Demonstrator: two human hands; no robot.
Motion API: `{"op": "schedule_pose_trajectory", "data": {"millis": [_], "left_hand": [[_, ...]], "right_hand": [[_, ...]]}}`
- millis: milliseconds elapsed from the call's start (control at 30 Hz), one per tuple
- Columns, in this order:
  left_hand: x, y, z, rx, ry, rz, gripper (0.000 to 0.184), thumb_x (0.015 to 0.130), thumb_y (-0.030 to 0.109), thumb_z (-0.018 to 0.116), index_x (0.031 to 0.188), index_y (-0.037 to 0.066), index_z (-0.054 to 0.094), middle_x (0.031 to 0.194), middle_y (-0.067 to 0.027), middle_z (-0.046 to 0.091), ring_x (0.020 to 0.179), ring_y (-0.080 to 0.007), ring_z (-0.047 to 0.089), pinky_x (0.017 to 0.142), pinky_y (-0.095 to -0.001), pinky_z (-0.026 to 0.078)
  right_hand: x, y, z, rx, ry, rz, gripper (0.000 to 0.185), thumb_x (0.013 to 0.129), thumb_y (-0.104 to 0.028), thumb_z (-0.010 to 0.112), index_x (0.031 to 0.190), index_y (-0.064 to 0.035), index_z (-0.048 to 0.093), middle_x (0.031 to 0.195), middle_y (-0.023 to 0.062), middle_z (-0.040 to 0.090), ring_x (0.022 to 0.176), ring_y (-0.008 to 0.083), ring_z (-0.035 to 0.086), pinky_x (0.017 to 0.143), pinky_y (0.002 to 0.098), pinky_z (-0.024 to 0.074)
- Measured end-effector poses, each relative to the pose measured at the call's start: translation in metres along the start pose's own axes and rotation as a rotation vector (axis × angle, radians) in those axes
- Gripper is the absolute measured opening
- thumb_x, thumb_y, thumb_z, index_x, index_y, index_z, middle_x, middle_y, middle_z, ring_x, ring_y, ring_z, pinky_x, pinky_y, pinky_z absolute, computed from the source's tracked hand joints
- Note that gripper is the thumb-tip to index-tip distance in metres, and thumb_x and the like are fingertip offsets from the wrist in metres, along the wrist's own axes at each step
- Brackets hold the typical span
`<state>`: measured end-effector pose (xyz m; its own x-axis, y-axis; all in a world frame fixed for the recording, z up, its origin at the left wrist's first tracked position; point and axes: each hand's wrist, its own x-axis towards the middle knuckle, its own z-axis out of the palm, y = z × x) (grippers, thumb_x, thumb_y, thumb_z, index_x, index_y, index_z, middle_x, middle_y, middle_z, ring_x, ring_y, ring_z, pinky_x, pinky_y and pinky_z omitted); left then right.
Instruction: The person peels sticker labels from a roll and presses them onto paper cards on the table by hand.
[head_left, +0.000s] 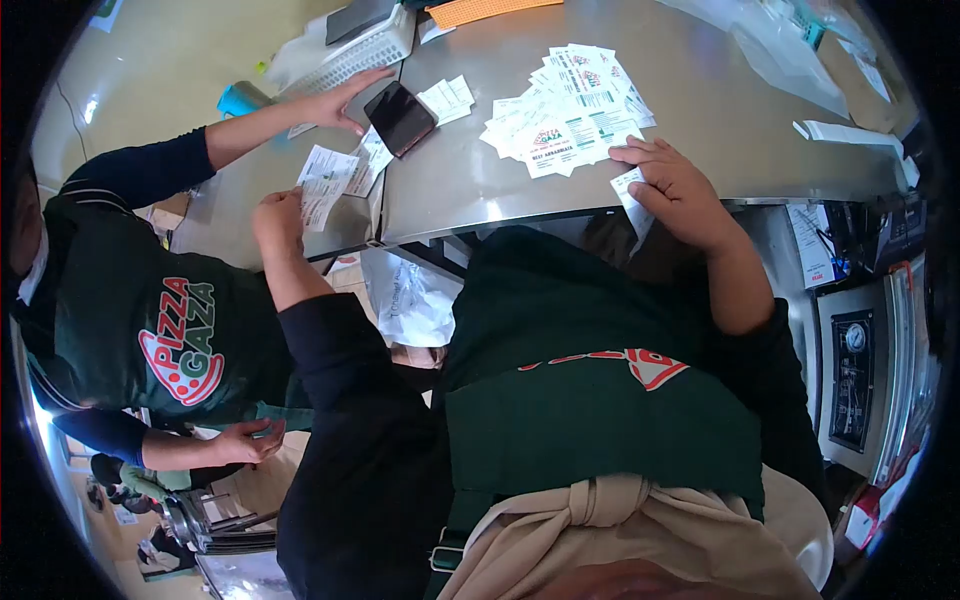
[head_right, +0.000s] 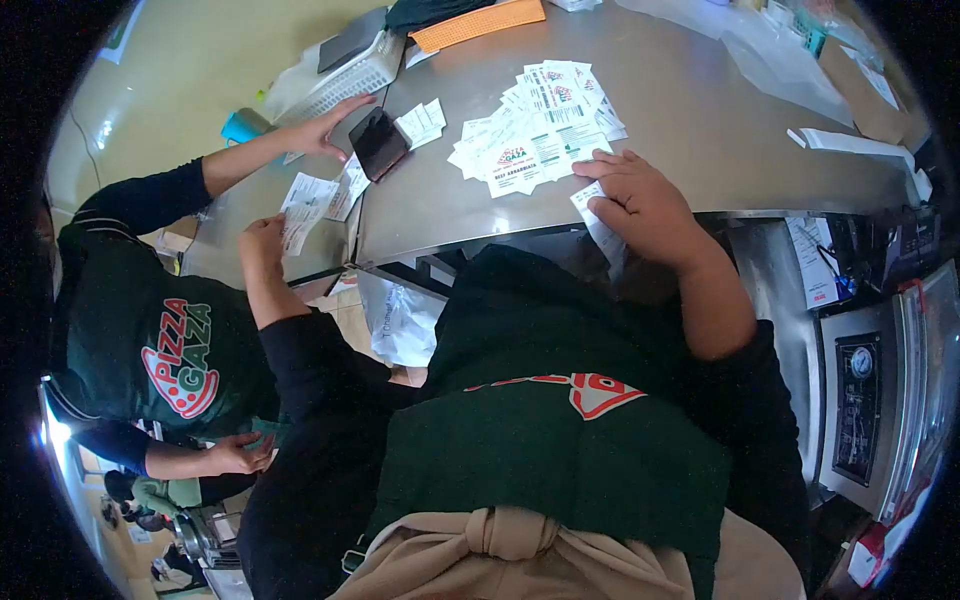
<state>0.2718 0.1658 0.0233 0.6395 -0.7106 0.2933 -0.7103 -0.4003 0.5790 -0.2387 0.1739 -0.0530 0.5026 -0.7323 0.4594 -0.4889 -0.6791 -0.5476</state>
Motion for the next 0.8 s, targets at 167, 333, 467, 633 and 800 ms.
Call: {"op": "schedule_pose_trajectory", "data": {"millis": [167, 333, 467, 633, 800], "left_hand": [[0.067, -0.035, 0.060, 0.273, -0.179, 0.243, 0.038, 0.083, 0.036, 0.060, 0.095, 0.002, 0.069, 0.093, -0.0190, 0.067, 0.089, -0.0335, 0.064, 0.077, -0.0422, 0.049], [0.090, -0.008, 0.095, 0.544, -0.295, 0.566, 0.039, 0.082, 0.040, 0.060, 0.096, 0.006, 0.070, 0.099, -0.0182, 0.067, 0.095, -0.0338, 0.063, 0.082, -0.0411, 0.048], [0.076, 0.016, 0.114, 0.463, -0.402, 0.362, 0.040, 0.080, 0.043, 0.062, 0.098, 0.008, 0.070, 0.099, -0.0171, 0.067, 0.096, -0.0319, 0.063, 0.084, -0.0404, 0.047], [0.042, 0.029, 0.129, 0.705, 0.250, 0.435, 0.038, 0.079, 0.043, 0.064, 0.092, 0.008, 0.071, 0.087, -0.0166, 0.067, 0.089, -0.0303, 0.064, 0.082, -0.0401, 0.048], [-0.041, 0.122, 0.117, 0.037, -0.089, 0.723, 0.028, 0.079, 0.029, 0.069, 0.096, 0.007, 0.068, 0.095, -0.0112, 0.067, 0.090, -0.0248, 0.063, 0.076, -0.0336, 0.047]], "right_hand": [[0.000, 0.005, 0.003, -0.010, -0.017, 0.014, 0.019, 0.085, -0.017, 0.052, 0.078, -0.0009, 0.058, 0.125, 0.0106, 0.057, 0.124, 0.0311, 0.045, 0.109, 0.0439, 0.0231], [0.004, 0.009, 0.004, 0.001, -0.036, 0.053, 0.018, 0.086, -0.016, 0.051, 0.081, -0.0010, 0.060, 0.126, 0.0102, 0.057, 0.125, 0.0309, 0.044, 0.110, 0.0446, 0.0226], [0.008, 0.014, 0.006, -0.003, -0.044, 0.076, 0.019, 0.086, -0.016, 0.051, 0.087, -0.0009, 0.062, 0.127, 0.0095, 0.057, 0.124, 0.0312, 0.045, 0.109, 0.0447, 0.0230], [0.012, 0.018, 0.011, 0.131, 0.022, 0.096, 0.025, 0.088, -0.017, 0.051, 0.102, -0.0010, 0.063, 0.115, 0.0119, 0.061, 0.116, 0.0291, 0.049, 0.104, 0.0393, 0.0293], [0.013, 0.021, 0.011, 0.749, 0.095, 0.436, 0.030, 0.090, -0.021, 0.055, 0.109, 0.0008, 0.063, 0.096, 0.0086, 0.063, 0.092, 0.0156, 0.055, 0.086, 0.0280, 0.0407]]}}
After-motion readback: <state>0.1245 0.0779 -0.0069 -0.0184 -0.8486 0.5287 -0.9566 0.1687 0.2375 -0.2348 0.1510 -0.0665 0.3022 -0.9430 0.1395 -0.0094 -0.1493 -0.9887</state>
